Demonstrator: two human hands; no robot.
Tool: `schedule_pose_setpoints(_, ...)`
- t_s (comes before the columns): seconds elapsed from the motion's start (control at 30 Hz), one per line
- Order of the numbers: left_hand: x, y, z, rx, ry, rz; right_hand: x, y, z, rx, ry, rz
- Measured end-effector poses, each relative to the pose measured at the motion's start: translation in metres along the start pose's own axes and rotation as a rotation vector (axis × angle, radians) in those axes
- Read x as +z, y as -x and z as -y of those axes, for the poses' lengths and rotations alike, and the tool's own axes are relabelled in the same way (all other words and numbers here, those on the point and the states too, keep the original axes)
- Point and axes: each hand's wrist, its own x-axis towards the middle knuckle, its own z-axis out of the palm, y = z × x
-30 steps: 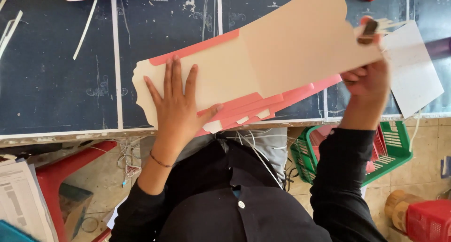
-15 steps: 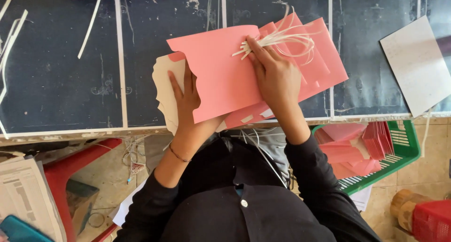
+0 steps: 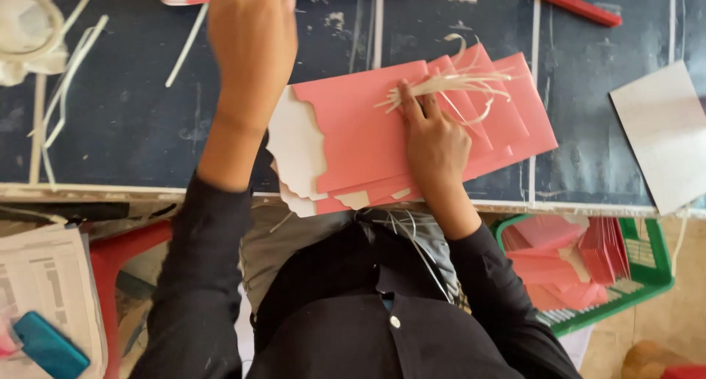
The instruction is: The person assembles pink and white paper crafts by folding the white paper over the pink paper and securing it with a white string. The person repeats this process for multiple units, stacking the finished items on the table.
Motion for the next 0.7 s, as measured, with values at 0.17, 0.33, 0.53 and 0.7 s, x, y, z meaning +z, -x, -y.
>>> schedule_pose_setpoints(0.17,0.019,-0.032,-0.008,0.015,-0.011,-0.149,-0.018,-0.003,-0.003,-0.043,-0.061,0.046)
schedule_pose_setpoints(0.33,0.028,-0.046,-0.017,0.080,-0.024,-0.282,-0.003,-0.001,-0.008,0.018,-0.037,0.147)
schedule_pose_setpoints(0.53,-0.049,0.093,-0.098,0.058,0.320,-0.147,0.093,0.024,-0.064,-0.047,0.307,0.091)
schedule_pose_setpoints(0.7,-0.008,0.160,-0.119,0.033,0.311,-0.089,0.178,0.007,-0.178,-0.121,0.037,-0.055)
